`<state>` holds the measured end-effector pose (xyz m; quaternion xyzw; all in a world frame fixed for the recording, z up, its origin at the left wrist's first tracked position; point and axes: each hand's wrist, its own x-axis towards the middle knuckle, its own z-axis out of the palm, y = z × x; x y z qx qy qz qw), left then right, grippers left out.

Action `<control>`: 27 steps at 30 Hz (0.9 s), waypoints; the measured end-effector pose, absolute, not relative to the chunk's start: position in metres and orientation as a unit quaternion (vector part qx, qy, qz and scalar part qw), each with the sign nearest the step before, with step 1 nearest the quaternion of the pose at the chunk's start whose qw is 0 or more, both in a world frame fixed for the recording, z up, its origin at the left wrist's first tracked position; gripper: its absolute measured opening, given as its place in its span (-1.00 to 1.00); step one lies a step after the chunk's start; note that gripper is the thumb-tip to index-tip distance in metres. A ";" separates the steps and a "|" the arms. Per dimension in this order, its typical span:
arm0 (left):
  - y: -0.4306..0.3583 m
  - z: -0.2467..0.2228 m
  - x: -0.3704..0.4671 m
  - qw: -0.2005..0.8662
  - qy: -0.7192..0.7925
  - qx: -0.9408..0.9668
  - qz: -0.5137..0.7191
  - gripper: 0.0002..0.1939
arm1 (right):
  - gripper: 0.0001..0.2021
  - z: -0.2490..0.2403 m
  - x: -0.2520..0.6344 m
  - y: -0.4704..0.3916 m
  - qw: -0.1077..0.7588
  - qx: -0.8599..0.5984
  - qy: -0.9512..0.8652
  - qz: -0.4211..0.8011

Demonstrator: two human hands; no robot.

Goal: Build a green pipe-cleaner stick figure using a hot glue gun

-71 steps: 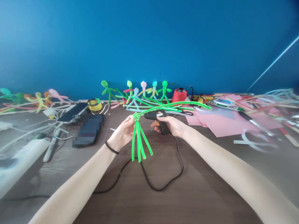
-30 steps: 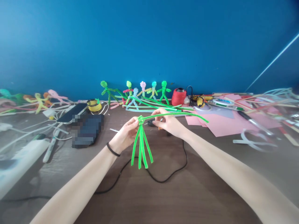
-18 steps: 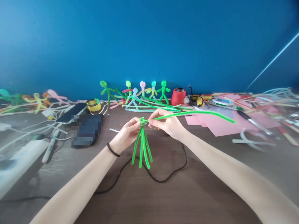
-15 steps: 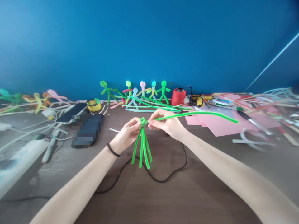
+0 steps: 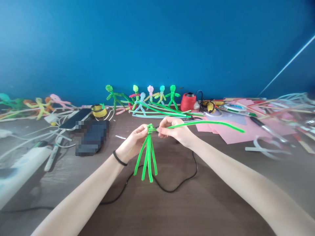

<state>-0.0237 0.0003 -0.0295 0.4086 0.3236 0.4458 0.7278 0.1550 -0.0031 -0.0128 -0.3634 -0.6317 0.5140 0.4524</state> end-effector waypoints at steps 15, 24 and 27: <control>-0.002 -0.029 -0.022 0.763 0.284 0.400 0.422 -0.77 | -0.75 -0.019 0.156 0.001 0.447 -0.316 -0.627 0.554; -0.001 -0.035 -0.023 0.792 0.225 0.417 0.386 -0.71 | -0.82 -0.026 0.154 0.001 0.418 -0.232 -0.574 0.665; 0.000 -0.037 -0.025 0.785 0.213 0.443 0.376 -0.71 | -0.84 -0.027 0.154 0.000 0.413 -0.217 -0.579 0.669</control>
